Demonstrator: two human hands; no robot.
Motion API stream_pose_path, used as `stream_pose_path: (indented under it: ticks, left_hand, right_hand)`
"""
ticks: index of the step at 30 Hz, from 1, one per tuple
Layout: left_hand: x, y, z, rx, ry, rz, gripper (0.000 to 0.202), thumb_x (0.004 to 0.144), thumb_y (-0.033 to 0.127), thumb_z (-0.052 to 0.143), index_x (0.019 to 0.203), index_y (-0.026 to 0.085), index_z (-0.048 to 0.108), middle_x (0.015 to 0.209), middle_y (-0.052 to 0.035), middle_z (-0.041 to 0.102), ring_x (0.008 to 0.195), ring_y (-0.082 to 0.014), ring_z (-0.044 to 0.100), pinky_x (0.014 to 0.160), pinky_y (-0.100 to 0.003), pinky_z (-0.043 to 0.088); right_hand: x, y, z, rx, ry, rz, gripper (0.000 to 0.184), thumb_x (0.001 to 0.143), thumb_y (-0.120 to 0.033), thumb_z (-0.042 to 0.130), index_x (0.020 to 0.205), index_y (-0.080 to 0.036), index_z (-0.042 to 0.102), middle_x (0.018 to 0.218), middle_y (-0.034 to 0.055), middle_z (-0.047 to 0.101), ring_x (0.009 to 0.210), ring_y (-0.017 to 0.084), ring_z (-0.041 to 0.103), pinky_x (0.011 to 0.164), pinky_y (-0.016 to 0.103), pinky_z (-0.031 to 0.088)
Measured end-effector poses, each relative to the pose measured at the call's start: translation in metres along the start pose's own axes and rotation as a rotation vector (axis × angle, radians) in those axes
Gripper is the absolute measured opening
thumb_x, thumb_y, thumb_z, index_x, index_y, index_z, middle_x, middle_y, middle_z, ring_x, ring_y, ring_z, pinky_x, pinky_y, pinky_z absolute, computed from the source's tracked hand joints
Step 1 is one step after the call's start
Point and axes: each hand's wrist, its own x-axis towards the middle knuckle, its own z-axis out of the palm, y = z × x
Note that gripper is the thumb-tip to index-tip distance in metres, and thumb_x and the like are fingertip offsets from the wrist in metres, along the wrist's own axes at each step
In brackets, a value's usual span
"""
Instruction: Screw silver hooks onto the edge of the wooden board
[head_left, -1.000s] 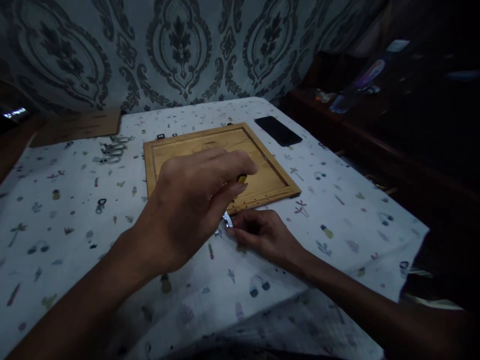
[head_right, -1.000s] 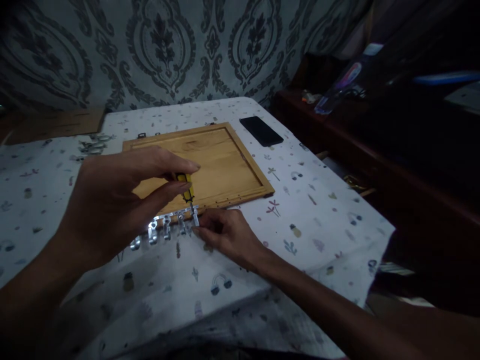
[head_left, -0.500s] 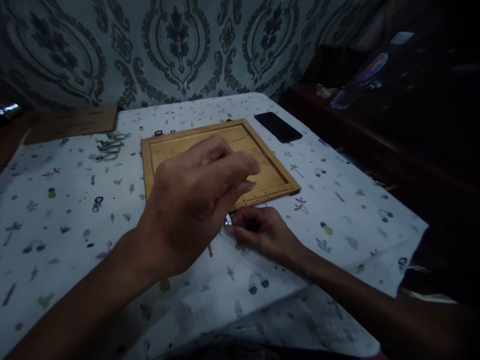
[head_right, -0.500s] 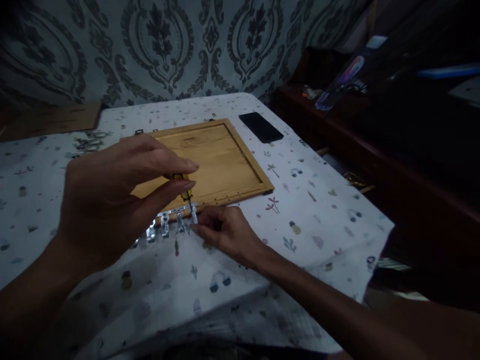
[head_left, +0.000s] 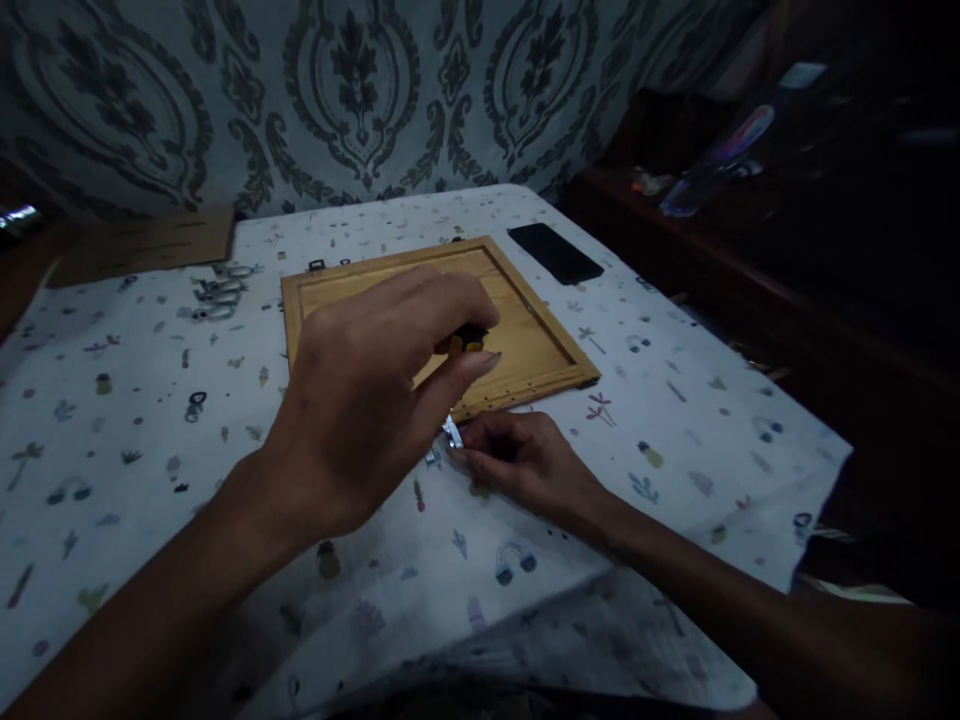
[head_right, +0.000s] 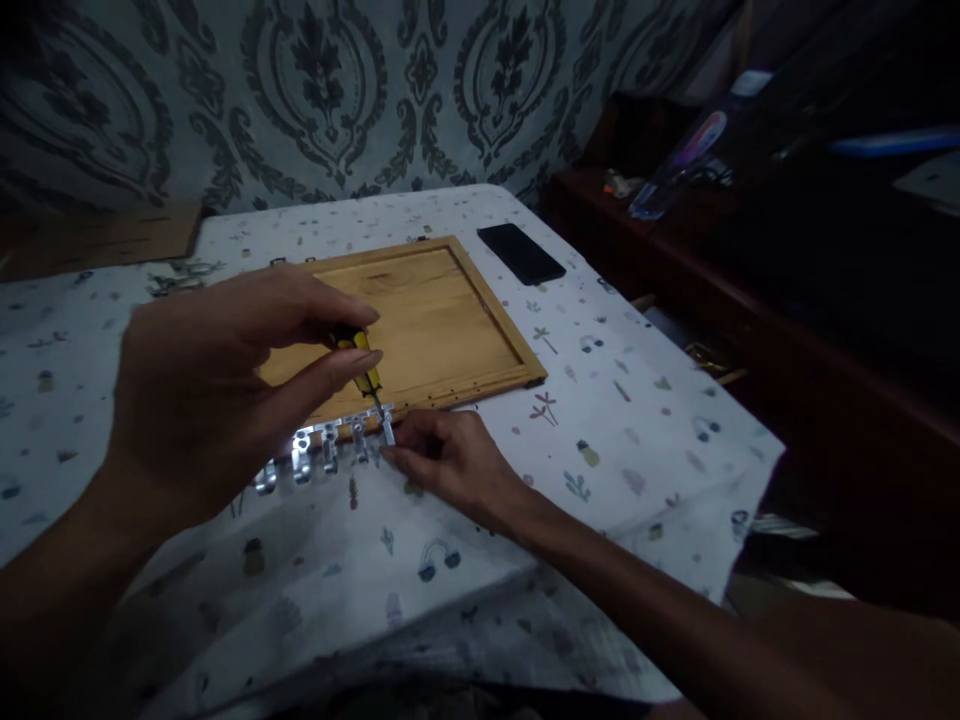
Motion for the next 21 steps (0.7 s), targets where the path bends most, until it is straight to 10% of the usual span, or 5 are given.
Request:
stream_pose_path:
  ticks: [21]
  left_hand:
    - [-0.002,-0.007,0.007,0.022,0.14,-0.014,0.012,0.08,0.018,0.072,0.083,0.024,0.062,0.081,0.0058,0.068,0.071,-0.0133,0.064,0.065,-0.027,0.053]
  right_hand:
    - [0.002,0.003,-0.001,-0.03,0.025,-0.031,0.021,0.077,-0.034,0.067,0.067,-0.016,0.062,0.054,-0.0026,0.057,0.048,0.008,0.049,0.045,0.021,0.038]
